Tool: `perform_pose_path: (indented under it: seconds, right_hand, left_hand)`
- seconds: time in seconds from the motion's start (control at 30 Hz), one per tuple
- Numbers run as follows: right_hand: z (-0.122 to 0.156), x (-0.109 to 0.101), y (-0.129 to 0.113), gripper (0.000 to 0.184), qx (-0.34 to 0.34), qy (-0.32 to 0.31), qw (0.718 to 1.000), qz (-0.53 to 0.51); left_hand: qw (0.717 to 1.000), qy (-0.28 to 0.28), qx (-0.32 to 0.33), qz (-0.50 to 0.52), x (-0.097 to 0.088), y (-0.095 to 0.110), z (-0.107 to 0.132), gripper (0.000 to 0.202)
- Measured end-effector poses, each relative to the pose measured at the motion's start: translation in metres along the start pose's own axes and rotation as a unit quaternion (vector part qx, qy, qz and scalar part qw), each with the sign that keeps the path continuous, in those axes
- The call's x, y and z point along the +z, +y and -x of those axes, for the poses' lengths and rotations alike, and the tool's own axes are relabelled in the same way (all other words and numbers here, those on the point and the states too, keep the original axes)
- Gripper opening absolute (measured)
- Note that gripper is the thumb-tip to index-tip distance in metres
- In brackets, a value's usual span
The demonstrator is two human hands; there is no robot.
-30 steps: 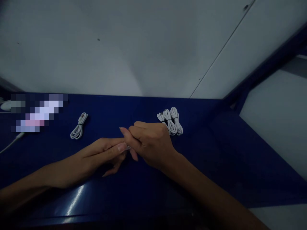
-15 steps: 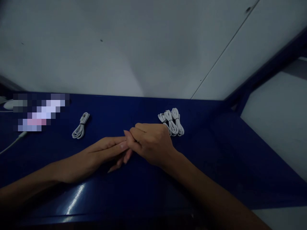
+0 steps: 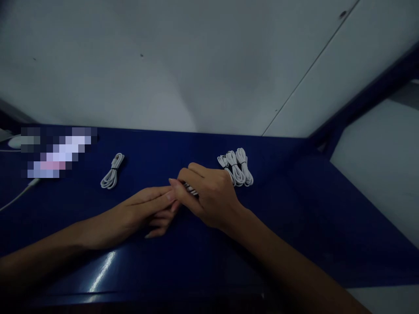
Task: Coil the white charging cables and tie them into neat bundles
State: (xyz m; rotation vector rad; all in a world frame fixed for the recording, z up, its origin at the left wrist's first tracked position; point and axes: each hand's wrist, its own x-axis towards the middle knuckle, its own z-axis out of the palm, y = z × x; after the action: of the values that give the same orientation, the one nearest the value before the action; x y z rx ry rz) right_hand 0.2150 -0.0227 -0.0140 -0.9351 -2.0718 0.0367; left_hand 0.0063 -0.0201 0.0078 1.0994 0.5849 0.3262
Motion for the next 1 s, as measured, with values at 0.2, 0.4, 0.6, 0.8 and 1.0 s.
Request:
perform_pose_path:
  seconds: [0.2,0.4,0.6,0.8,1.0]
  right_hand:
    - [-0.003,0.001,-0.003,0.047,-0.007,0.024,0.999,-0.026]
    - [-0.002,0.0,-0.002,0.049,0.019,0.024,0.999,-0.035]
    - [-0.001,-0.001,-0.002,0.041,0.014,0.023,0.999,-0.045]
    - [-0.005,-0.003,-0.008,0.047,0.028,0.037,0.998,-0.051]
    - [-0.007,-0.002,-0.009,0.048,0.024,0.034,0.998,-0.051]
  left_hand:
    - [0.999,-0.033,-0.015,0.005,0.0,0.002,0.0,0.044]
    - [0.999,-0.048,-0.003,0.015,-0.002,0.001,-0.001,0.042]
    - [0.999,-0.037,-0.008,0.035,-0.001,0.001,0.0,0.035]
    - [0.997,-0.042,-0.013,0.057,0.002,0.002,-0.001,0.04]
    - [0.998,-0.059,-0.031,0.019,-0.002,0.011,0.002,0.038]
